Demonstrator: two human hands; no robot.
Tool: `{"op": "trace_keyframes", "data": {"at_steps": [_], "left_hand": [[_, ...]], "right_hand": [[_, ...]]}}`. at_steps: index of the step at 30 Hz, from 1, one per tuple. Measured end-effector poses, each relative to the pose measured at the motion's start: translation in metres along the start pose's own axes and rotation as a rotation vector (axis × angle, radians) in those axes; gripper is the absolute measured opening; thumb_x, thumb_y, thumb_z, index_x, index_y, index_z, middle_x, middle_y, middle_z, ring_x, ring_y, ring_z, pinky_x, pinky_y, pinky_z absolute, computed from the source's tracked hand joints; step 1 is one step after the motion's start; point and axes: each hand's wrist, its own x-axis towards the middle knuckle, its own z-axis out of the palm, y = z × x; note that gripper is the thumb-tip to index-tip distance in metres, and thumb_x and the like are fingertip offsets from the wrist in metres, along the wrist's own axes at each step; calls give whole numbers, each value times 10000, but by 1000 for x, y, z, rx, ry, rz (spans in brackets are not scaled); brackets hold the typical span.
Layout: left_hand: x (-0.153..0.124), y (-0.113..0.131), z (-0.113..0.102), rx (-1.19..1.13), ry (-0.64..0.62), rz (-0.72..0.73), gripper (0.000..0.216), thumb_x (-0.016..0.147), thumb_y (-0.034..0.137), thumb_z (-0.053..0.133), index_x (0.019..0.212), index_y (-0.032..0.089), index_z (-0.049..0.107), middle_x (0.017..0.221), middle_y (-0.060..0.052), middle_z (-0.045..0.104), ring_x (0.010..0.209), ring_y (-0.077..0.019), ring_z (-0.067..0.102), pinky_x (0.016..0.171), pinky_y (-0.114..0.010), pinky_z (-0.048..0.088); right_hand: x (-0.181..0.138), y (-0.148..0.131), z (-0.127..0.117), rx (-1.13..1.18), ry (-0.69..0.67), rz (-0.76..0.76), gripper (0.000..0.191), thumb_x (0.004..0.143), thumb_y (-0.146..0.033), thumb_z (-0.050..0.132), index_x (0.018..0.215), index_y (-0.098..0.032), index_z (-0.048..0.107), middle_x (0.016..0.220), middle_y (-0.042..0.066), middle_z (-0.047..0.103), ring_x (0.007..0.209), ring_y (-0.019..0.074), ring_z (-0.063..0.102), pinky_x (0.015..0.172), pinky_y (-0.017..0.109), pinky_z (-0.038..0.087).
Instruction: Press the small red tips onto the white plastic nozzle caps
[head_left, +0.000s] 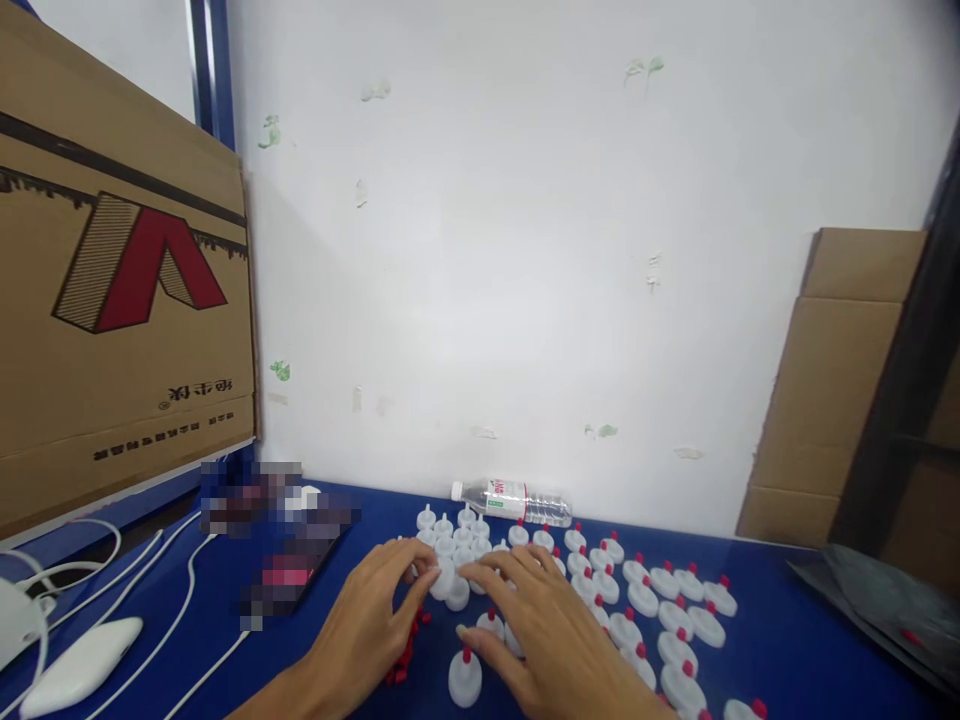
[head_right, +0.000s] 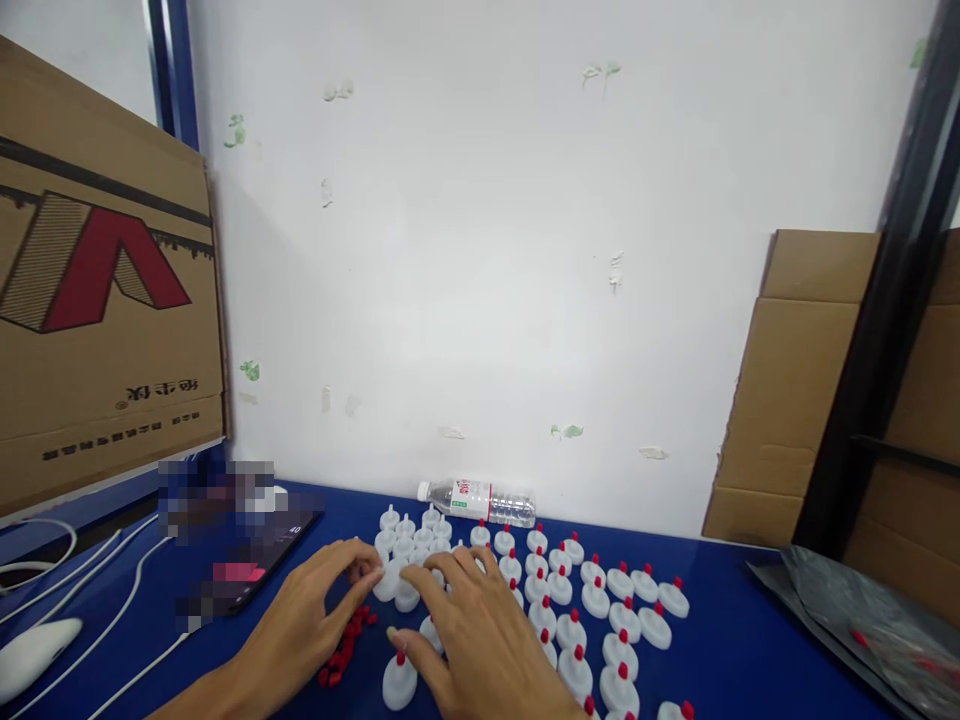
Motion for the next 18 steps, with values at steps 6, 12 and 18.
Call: {"op": "trace_keyframes", "data": {"at_steps": [6, 12, 18], "left_hand": [[-6, 20, -3, -273, 11, 70, 191, 1023, 394, 571, 938, 253, 668, 876, 17, 709, 811, -173, 659, 775, -255, 495], [-2, 10, -7, 47, -19, 180, 142, 966, 213, 580, 1093, 253, 630, 1089, -55, 663, 1038, -257, 596, 967, -422, 472], [-7, 0, 0, 285, -57, 181, 196, 827, 94, 632, 968, 230, 631, 1191, -94, 575, 1108, -317, 532, 949, -505, 459]], "right_hand": [[4, -1, 17, -13, 163, -173, 324, 987, -333, 627, 1298, -280, 553, 1160, 3, 731, 1044, 223, 684, 1084, 440, 419], [5, -4, 10, 12, 310, -176, 250, 967, -181, 554, 1204, -246, 598, 1008, 32, 739, 914, 214, 690, 1032, 442, 425], [6, -5, 4, 4, 285, -174, 290, 968, -185, 567, 1250, -245, 593, 1022, 37, 740, 914, 217, 693, 1051, 465, 428]]}}
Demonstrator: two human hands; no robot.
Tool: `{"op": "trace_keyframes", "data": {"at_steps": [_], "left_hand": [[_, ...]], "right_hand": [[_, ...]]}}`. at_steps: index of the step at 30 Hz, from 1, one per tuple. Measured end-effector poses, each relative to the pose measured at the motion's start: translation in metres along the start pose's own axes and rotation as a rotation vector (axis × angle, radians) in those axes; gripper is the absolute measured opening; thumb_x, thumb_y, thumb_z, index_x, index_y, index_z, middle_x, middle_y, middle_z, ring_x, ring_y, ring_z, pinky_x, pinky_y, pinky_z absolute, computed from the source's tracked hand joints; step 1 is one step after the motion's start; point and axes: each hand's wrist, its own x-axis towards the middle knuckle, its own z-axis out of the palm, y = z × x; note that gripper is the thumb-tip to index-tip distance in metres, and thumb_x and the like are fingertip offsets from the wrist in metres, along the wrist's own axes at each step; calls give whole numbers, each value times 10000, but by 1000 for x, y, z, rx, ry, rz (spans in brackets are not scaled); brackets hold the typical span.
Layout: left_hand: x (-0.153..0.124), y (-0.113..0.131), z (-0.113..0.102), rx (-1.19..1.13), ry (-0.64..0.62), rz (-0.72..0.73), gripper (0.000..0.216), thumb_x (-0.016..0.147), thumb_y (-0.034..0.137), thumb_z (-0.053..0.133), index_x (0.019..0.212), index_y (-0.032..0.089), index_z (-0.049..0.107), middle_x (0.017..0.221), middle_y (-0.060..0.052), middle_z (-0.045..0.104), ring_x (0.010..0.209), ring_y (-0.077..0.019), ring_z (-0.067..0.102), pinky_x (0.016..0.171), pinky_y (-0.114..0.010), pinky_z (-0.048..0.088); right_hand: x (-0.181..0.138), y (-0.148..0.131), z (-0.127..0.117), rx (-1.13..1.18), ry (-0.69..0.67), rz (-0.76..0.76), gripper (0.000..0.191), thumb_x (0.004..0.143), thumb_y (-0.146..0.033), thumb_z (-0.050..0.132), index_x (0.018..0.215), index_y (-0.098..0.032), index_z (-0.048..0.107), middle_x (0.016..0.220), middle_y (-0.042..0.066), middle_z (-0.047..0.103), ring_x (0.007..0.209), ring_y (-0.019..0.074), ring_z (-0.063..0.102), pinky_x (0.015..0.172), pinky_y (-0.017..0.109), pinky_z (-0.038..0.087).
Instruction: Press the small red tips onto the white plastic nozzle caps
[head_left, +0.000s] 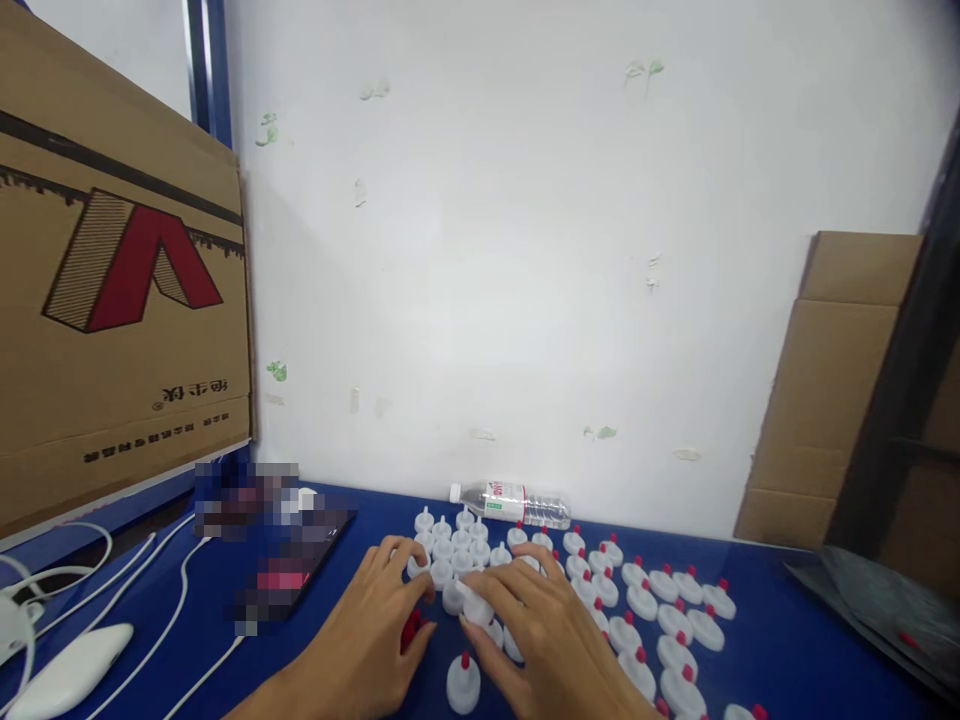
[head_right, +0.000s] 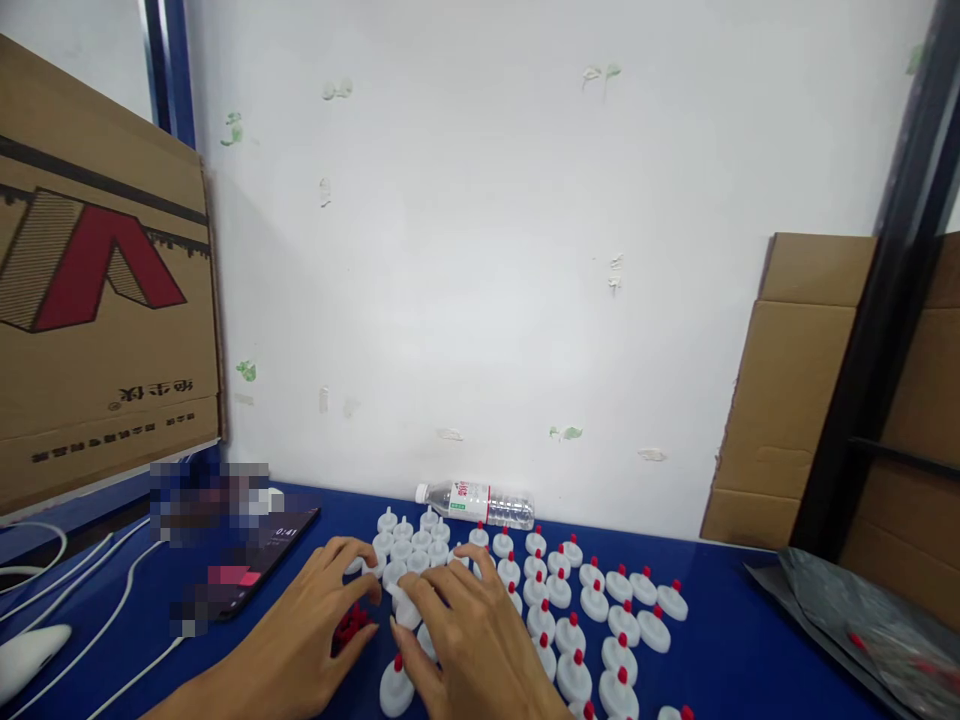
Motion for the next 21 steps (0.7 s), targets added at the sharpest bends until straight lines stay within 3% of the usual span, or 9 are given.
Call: {"op": "trace_keyframes", "data": {"at_steps": [10, 14, 21], "left_hand": [[-5, -4, 13, 21, -67, 41, 246, 840, -30, 567, 866, 206, 630, 1105, -59, 603, 1058, -287, 532, 903, -462, 408], [-5, -4, 12, 40, -59, 2, 259, 810, -11, 632, 946, 210, 638, 1121, -66, 600, 1069, -305, 525, 923, -497, 400], [-4, -2, 12, 23, -66, 21, 225, 830, -3, 687, 858, 218, 657, 1103, -32, 635, 1082, -282, 566, 939, -446, 417]], "right_hand": [[-5, 5, 10, -25, 20, -68, 376, 936, -131, 592, 1297, -230, 556, 1097, 20, 752, 926, 186, 711, 1164, 435, 337], [-6, 10, 15, -28, 13, -56, 364, 924, -107, 593, 1259, -244, 553, 1121, 7, 745, 947, 188, 704, 1158, 440, 337], [-8, 9, 14, -41, 0, -38, 337, 948, -156, 597, 1268, -259, 567, 1111, 9, 750, 979, 187, 709, 1148, 435, 358]]}}
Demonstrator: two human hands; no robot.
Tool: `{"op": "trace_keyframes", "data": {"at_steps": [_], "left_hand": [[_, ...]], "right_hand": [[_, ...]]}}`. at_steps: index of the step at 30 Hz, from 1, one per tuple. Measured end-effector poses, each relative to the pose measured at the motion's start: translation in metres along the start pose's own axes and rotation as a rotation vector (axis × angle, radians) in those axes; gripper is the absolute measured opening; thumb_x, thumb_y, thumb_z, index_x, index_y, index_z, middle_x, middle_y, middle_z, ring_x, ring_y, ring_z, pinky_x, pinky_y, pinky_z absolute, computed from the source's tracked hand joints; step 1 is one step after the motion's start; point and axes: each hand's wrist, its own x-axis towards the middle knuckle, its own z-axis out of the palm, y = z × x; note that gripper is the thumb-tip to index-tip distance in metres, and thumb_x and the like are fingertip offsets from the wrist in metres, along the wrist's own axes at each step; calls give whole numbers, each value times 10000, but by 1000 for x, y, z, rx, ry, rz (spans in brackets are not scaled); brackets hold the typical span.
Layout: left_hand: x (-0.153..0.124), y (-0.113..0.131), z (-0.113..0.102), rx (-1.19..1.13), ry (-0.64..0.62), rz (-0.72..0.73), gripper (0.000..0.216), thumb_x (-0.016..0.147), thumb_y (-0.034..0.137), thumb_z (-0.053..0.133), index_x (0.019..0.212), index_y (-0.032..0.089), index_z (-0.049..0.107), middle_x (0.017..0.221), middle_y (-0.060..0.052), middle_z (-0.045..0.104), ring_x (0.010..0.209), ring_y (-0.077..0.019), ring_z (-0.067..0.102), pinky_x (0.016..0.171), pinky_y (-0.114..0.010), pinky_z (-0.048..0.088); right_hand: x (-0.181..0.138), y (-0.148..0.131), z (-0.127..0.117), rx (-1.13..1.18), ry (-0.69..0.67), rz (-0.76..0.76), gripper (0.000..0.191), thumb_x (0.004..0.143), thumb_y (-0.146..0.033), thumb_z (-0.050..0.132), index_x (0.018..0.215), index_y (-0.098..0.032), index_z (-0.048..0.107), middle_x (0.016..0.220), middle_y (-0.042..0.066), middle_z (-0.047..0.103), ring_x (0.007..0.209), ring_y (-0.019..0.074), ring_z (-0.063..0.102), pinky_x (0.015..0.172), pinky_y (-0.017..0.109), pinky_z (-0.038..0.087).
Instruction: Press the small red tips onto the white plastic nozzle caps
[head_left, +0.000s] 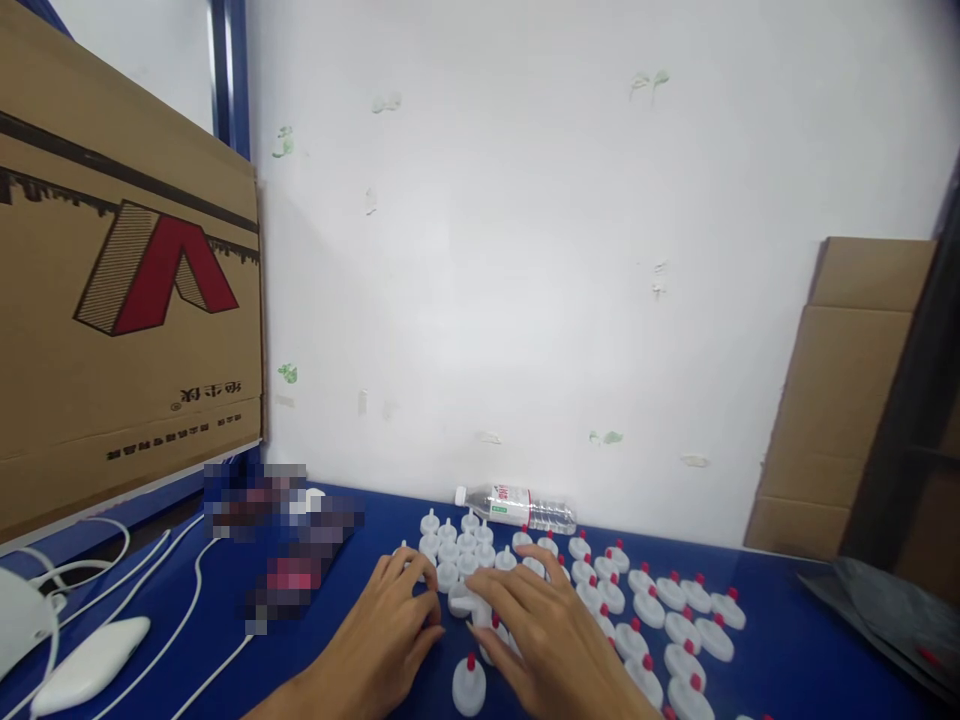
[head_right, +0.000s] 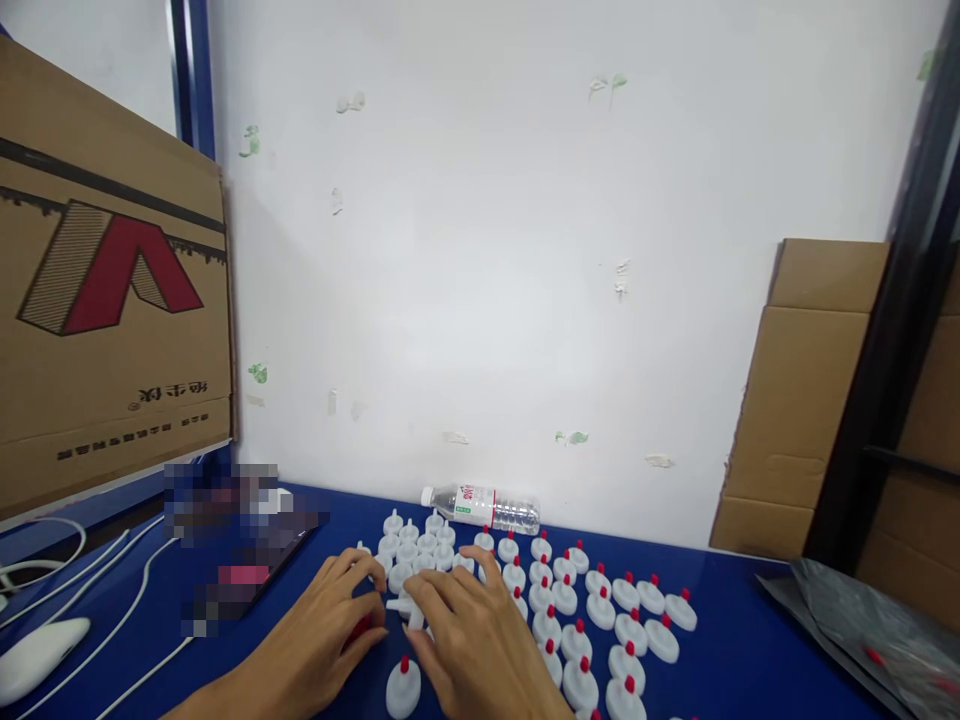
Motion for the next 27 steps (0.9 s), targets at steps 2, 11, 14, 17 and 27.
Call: {"op": "trace_keyframes", "data": {"at_steps": [2, 11, 14, 17, 27], "left_hand": [[2, 0, 0, -43, 6, -2, 191, 862, 43, 698, 903, 224, 655, 1062, -23, 653, 1044, -262, 591, 919, -413, 440], [8, -1, -9, -139, 270, 116, 170, 1069, 291, 516, 978, 227, 644, 906, -8, 725, 832, -199, 670, 807, -331, 496], [10, 3, -14, -126, 320, 191, 209, 1089, 337, 487, 1025, 226, 653, 914, -12, 740, 814, -182, 675, 800, -318, 497], [12, 7, -21, -114, 339, 260, 278, 1108, 347, 436, 1052, 226, 679, 905, -18, 752, 792, -168, 676, 770, -305, 500], [11, 8, -20, -141, 347, 287, 199, 1074, 340, 531, 987, 214, 659, 872, 13, 744, 754, -144, 667, 729, -292, 475]], "right_hand": [[1, -2, -2, -8, 1, 4, 348, 949, -172, 612, 1284, -256, 571, 1095, 10, 749, 977, 188, 707, 1141, 430, 370], [2, -1, -6, -50, -22, 10, 411, 954, -210, 617, 1359, -258, 561, 1076, 37, 738, 977, 219, 695, 1066, 457, 435], [1, -3, -4, -49, -29, -16, 437, 968, -233, 612, 1397, -260, 531, 1089, 33, 746, 981, 206, 698, 1063, 429, 438], [1, -4, -4, -56, -22, -39, 436, 980, -217, 586, 1410, -241, 517, 1110, 47, 746, 1000, 211, 695, 1053, 427, 442], [5, -7, -12, -44, -43, -40, 432, 997, -161, 501, 1429, -185, 501, 1154, 86, 731, 1027, 243, 691, 1015, 470, 485]]}}
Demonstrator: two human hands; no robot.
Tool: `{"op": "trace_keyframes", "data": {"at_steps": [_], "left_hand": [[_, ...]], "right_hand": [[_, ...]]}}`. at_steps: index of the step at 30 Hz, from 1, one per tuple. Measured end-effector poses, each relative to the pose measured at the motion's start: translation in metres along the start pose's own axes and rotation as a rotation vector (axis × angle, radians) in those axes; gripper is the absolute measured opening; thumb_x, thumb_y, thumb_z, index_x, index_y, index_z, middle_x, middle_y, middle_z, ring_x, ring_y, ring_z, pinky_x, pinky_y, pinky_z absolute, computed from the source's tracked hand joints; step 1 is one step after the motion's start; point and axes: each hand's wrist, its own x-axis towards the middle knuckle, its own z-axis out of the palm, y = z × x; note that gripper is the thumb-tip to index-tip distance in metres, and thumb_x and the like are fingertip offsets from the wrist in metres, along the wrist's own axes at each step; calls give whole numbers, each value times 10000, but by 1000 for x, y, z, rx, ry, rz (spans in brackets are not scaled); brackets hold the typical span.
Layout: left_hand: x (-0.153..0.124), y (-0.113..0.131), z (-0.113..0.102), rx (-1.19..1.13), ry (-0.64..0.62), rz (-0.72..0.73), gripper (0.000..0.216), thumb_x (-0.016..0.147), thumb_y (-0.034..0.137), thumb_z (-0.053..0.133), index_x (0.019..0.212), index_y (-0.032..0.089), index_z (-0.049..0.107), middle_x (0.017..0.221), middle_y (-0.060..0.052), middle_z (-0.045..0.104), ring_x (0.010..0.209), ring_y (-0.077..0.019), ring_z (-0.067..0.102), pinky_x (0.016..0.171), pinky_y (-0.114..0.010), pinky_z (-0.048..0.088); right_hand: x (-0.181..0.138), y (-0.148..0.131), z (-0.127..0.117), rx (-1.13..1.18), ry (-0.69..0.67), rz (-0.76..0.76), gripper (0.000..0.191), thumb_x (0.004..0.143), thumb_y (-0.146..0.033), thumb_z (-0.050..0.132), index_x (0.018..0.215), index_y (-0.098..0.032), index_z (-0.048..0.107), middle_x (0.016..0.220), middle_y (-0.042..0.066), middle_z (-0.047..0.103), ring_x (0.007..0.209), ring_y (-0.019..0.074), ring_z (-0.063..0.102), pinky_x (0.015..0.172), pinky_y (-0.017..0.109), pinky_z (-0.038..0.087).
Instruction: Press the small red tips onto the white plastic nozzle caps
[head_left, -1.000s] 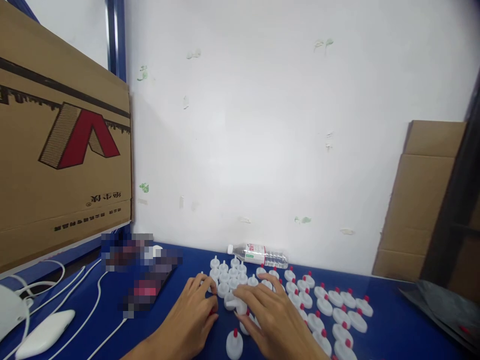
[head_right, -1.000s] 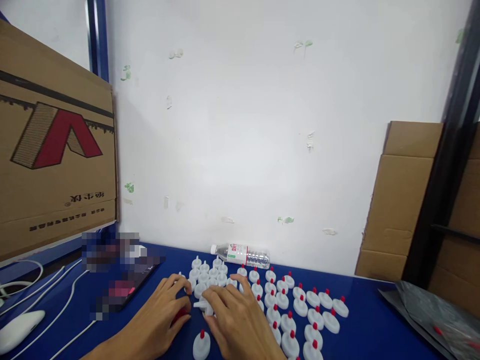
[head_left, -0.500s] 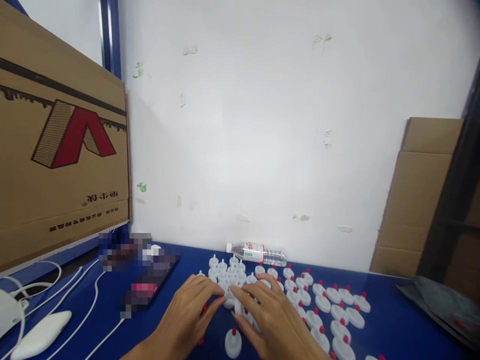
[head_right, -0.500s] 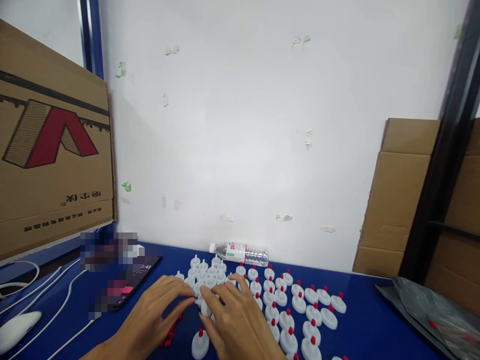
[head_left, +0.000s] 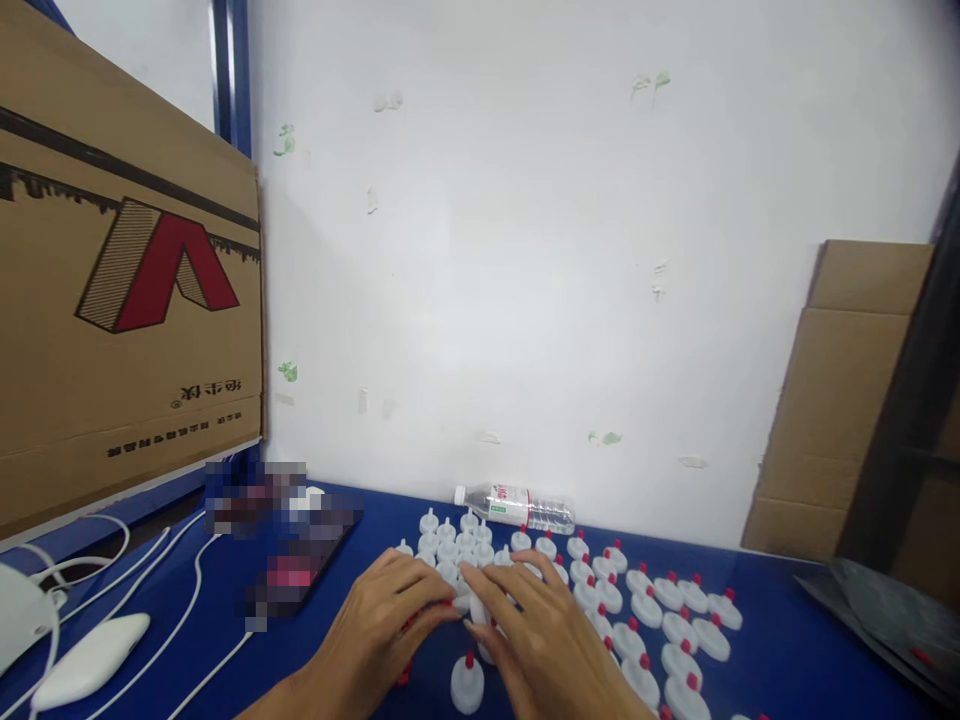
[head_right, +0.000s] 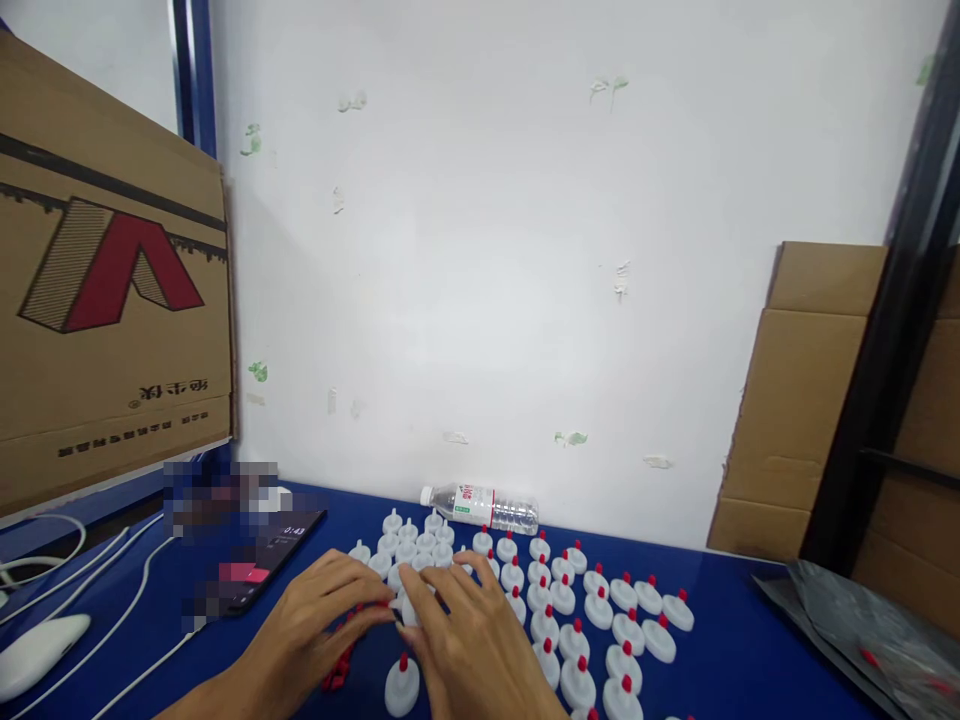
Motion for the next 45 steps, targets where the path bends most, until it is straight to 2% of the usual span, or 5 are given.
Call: {"op": "trace_keyframes", "data": {"at_steps": [9, 16, 22, 35, 45], "left_hand": [[-4, -8, 1, -33, 38, -12, 193, 1074, 347, 513, 1060, 216, 654, 865, -20, 723, 957, -203, 652, 843, -306, 510], [-9, 4, 14, -69, 18, 35, 279, 1069, 337, 525, 837, 199, 594, 725, -24, 665, 739, -185, 579, 649, -281, 458], [-9, 12, 17, 3, 81, 138, 381, 1059, 353, 545, 715, 198, 492, 600, 13, 583, 609, -159, 468, 590, -304, 337], [-19, 9, 26, 1, 34, 81, 394, 1086, 260, 396, 783, 219, 644, 658, -33, 630, 667, -196, 557, 632, -328, 425], [-28, 3, 37, 125, 67, 152, 369, 1059, 216, 410, 734, 206, 583, 664, -30, 606, 665, -197, 528, 640, -336, 388]], "right_hand": [[-7, -1, 15, 76, 20, 72, 541, 1009, -132, 444, 1543, -157, 363, 1279, 119, 710, 1068, 220, 710, 933, 344, 589], [-17, -3, 42, 271, -129, 237, 791, 902, -402, 729, 1583, -249, 357, 1512, 106, 549, 1335, 280, 581, 1068, 348, 525], [4, -17, 27, 474, -333, 318, 778, 817, -342, 813, 1510, -225, 478, 1407, 116, 613, 1262, 287, 617, 1066, 379, 514], [1, -17, 33, 285, -17, 96, 771, 935, -463, 696, 1568, -368, 266, 1315, 44, 700, 1095, 249, 723, 912, 356, 613], [1, -16, 34, 244, -68, 121, 600, 939, -574, 632, 1445, -302, 458, 1192, 55, 741, 966, 275, 757, 769, 372, 636]]}}
